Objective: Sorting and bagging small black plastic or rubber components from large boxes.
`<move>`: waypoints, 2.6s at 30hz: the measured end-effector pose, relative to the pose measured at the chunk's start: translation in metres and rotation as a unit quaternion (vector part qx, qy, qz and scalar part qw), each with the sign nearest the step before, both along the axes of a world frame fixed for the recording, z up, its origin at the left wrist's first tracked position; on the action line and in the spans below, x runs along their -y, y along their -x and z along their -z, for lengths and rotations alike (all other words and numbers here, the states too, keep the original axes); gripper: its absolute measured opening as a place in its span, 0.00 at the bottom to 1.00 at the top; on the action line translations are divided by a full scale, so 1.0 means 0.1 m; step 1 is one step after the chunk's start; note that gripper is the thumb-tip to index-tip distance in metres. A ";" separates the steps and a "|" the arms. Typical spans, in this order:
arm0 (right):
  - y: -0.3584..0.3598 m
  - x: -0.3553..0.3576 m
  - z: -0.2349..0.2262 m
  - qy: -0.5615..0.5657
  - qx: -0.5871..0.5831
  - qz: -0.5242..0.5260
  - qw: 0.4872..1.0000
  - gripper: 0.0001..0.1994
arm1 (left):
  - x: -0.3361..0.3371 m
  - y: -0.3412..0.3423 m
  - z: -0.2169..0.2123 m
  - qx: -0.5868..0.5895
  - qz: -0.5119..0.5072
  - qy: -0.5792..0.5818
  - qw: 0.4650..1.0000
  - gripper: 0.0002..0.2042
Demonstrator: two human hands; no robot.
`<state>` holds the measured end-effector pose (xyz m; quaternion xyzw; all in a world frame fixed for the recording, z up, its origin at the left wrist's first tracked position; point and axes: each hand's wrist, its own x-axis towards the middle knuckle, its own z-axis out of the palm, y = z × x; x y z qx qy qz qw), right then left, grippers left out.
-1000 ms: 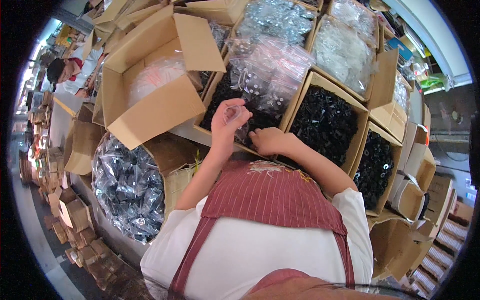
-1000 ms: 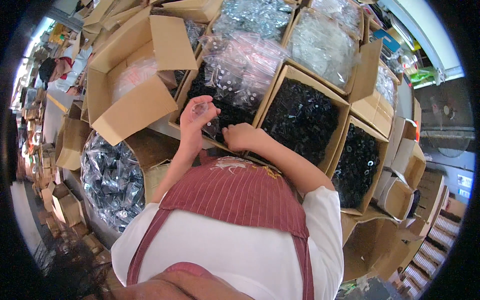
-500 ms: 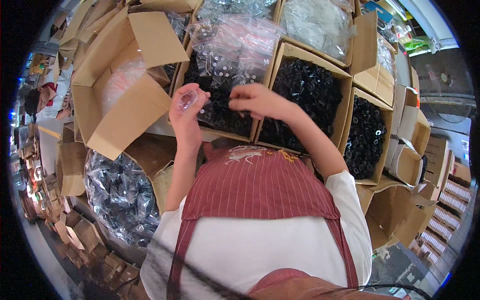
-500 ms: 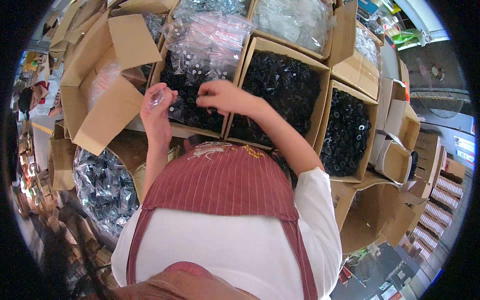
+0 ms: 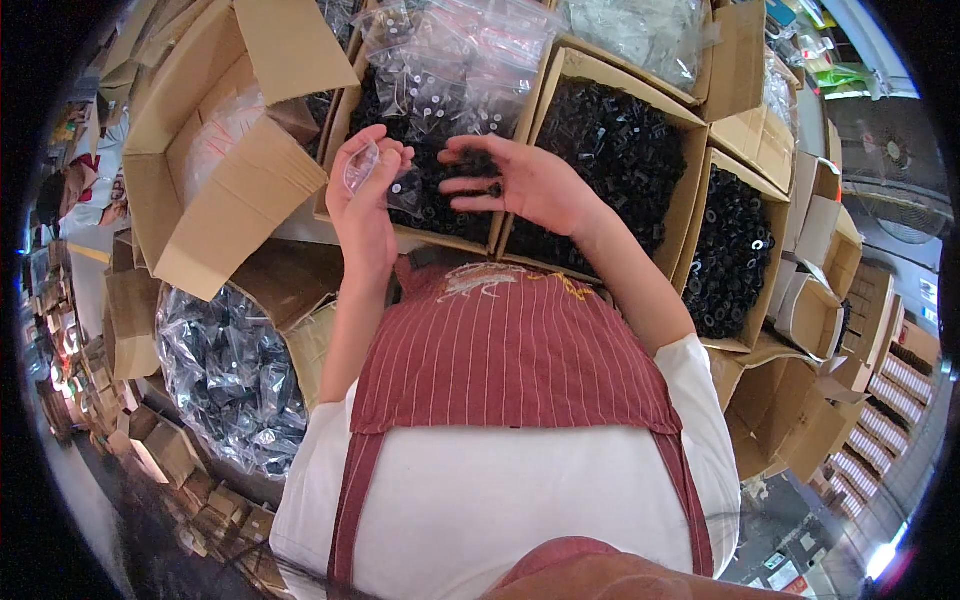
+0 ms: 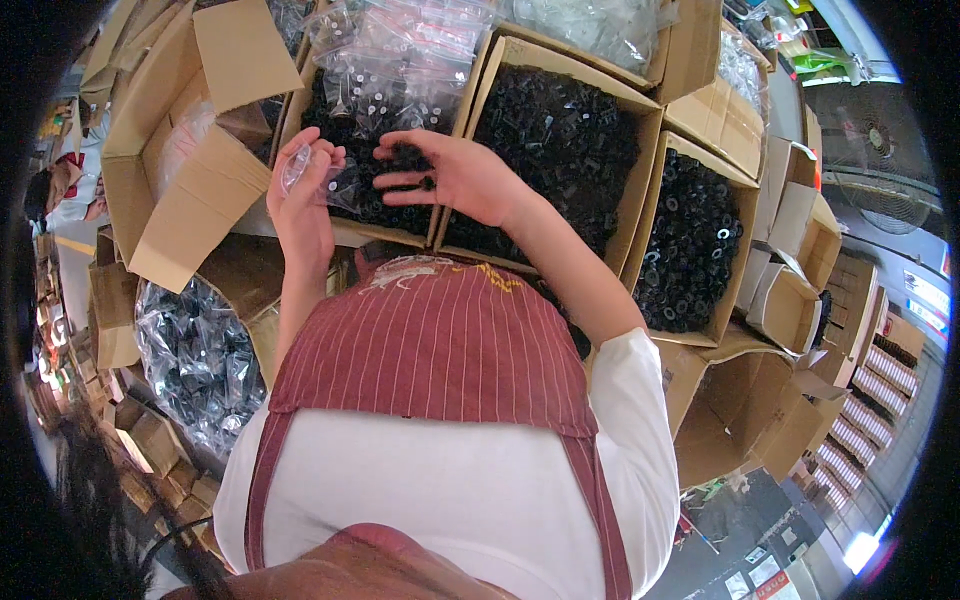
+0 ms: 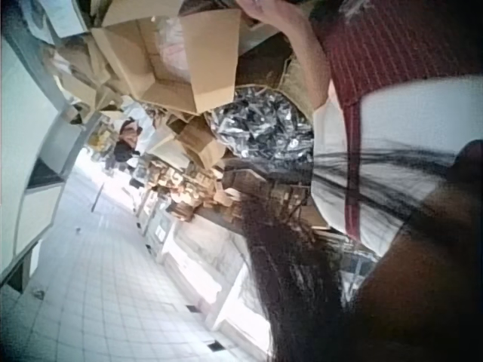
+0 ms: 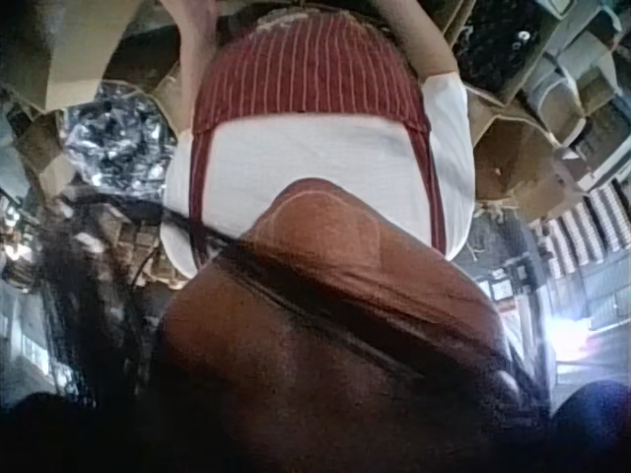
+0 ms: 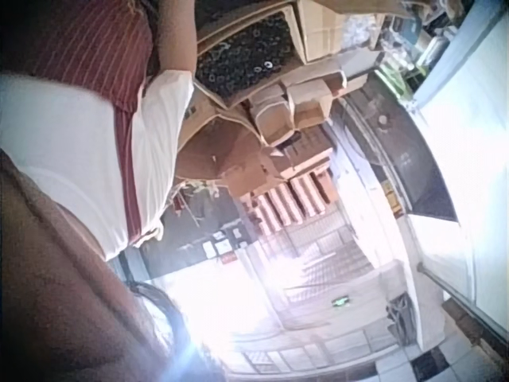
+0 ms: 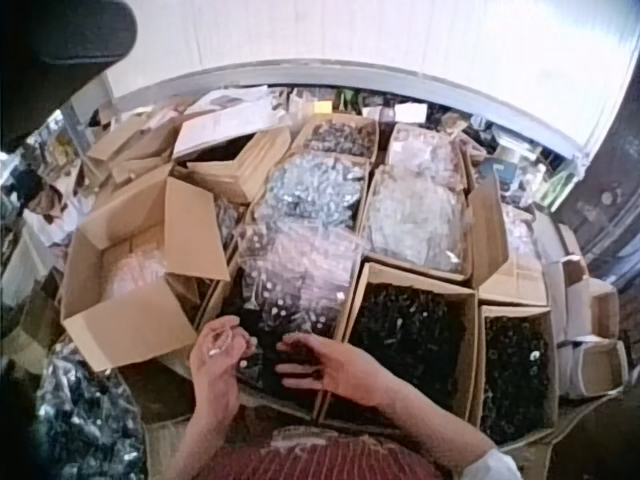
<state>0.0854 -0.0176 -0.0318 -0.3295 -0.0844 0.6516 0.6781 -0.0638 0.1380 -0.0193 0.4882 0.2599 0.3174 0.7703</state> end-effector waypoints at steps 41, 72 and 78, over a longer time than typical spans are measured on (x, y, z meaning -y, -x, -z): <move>0.06 1.40 0.40 0.206 0.743 0.007 0.636 0.17 | 0.17 -0.59 -0.71 0.285 0.372 0.393 0.791 0.21; 0.18 1.40 -0.69 -0.030 0.024 0.304 0.952 0.33 | 0.89 -0.62 -0.15 -0.090 0.423 -0.098 0.896 0.20; 0.24 1.44 -0.82 0.020 0.087 0.246 0.965 0.31 | 0.98 -0.64 -0.10 -0.052 0.493 -0.126 0.859 0.20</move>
